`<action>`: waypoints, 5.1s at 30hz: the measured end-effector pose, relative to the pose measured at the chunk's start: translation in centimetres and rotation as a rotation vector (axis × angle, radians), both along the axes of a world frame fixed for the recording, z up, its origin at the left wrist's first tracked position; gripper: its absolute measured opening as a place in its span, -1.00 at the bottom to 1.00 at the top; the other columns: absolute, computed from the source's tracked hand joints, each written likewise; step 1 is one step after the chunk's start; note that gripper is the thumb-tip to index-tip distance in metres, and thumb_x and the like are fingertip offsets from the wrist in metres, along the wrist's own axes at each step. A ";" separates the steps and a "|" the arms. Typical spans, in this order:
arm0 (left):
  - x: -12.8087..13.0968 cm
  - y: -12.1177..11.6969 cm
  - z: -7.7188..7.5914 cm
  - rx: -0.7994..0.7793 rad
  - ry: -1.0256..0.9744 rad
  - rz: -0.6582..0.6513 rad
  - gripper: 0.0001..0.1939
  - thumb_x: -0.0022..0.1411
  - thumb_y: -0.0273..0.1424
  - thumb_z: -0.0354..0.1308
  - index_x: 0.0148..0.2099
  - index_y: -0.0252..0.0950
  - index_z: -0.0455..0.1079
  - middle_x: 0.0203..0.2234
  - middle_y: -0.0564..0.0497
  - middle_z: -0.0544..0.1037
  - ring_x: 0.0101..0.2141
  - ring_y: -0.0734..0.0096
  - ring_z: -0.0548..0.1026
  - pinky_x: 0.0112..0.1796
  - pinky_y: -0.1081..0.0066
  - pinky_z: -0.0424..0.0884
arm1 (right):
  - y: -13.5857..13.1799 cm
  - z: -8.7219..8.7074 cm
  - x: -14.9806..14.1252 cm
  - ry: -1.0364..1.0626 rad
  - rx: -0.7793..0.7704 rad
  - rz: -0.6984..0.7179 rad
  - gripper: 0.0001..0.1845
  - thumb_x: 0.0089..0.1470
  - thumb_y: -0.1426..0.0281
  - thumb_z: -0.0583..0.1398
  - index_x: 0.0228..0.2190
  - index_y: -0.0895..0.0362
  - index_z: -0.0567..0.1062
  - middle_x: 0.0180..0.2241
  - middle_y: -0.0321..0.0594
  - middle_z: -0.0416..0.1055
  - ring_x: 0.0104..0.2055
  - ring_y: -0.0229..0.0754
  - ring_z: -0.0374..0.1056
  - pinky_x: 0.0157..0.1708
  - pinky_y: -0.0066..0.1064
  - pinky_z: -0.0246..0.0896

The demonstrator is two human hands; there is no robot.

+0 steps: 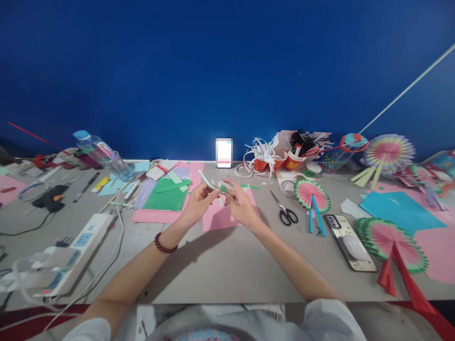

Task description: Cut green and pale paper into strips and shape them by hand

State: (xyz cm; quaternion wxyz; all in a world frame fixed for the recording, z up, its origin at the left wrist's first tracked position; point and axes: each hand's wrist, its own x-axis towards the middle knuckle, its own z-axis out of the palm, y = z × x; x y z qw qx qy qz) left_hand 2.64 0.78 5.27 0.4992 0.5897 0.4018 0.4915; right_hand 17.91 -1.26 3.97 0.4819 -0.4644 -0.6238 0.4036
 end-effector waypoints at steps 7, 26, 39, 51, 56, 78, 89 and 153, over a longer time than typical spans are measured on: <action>-0.1 -0.7 0.3 0.272 0.225 0.100 -0.89 0.09 -0.32 0.26 -0.34 -0.25 0.53 -0.40 -0.01 0.60 -0.40 0.41 0.50 -0.45 0.44 0.32 | -0.2 0.2 -0.1 0.077 -0.009 0.091 -0.53 0.12 0.47 0.04 0.08 0.05 0.22 -0.42 -0.29 0.43 -0.41 -0.22 0.29 -0.30 -0.29 0.26; 0.3 -0.9 -0.1 0.052 0.101 0.108 -0.77 0.11 -0.22 0.23 -0.36 -0.31 0.48 -0.46 -0.02 0.57 -0.47 0.43 0.48 -0.48 0.46 0.30 | -0.3 0.2 -0.1 -0.036 0.025 0.041 -0.53 0.15 0.46 0.00 0.11 0.06 0.22 -0.20 -0.16 0.45 -0.36 -0.23 0.34 -0.24 -0.25 0.28; -0.1 -0.3 0.1 0.082 0.186 0.088 -0.76 0.03 -0.21 0.30 -0.37 -0.30 0.49 -0.52 0.02 0.52 -0.55 0.49 0.36 -0.53 0.47 0.23 | 0.1 -0.4 0.1 -0.012 -0.035 -0.034 -0.59 0.14 0.39 0.06 0.05 0.06 0.30 -0.33 -0.22 0.49 -0.42 -0.23 0.34 -0.32 -0.32 0.28; 0.1 -0.5 -0.2 0.091 0.156 0.106 -0.77 0.14 -0.21 0.20 -0.33 -0.29 0.48 -0.42 -0.01 0.57 -0.51 0.48 0.40 -0.48 0.47 0.27 | -0.1 -0.1 -0.1 -0.036 -0.011 0.003 -0.56 0.14 0.42 0.04 0.07 0.08 0.28 -0.21 -0.14 0.51 -0.37 -0.21 0.34 -0.26 -0.26 0.27; 0.2 -0.5 -0.4 0.047 0.113 0.071 -0.76 0.15 -0.21 0.19 -0.33 -0.30 0.44 -0.44 -0.01 0.54 -0.47 0.45 0.46 -0.46 0.47 0.31 | 0.0 -0.2 -0.1 -0.015 -0.017 0.000 -0.56 0.13 0.44 0.04 0.06 0.05 0.28 0.02 -0.08 0.42 -0.31 -0.22 0.39 -0.23 -0.26 0.30; 0.1 -0.9 -0.9 0.418 0.319 0.069 -0.90 0.17 -0.33 0.19 -0.36 -0.17 0.52 -0.30 -0.05 0.62 -0.19 0.19 0.55 -0.17 0.25 0.40 | 0.1 -0.5 -0.2 0.124 -0.019 0.074 -0.45 0.01 0.55 0.03 0.06 0.02 0.26 0.10 -0.10 0.34 0.14 -0.14 0.29 0.05 -0.22 0.23; 0.4 -1.2 -0.3 0.221 0.256 0.085 -0.80 0.20 -0.27 0.15 -0.33 -0.26 0.52 -0.43 0.00 0.60 -0.45 0.42 0.49 -0.47 0.48 0.28 | 0.0 -0.8 -0.1 0.099 0.006 0.053 -0.51 0.08 0.51 0.05 0.07 0.02 0.24 0.15 -0.09 0.28 0.04 -0.14 0.36 -0.02 -0.22 0.27; -3.0 0.5 3.0 -0.018 0.405 -0.471 -0.67 0.13 -0.15 0.18 -0.52 -0.27 0.47 -0.57 0.02 0.52 -0.48 0.42 0.44 -0.42 0.47 0.31 | -1.0 4.5 2.4 -0.271 -0.029 0.326 -0.47 0.15 0.40 0.11 0.16 0.05 0.18 -0.28 -0.20 0.56 -0.12 -0.12 0.42 -0.04 -0.23 0.20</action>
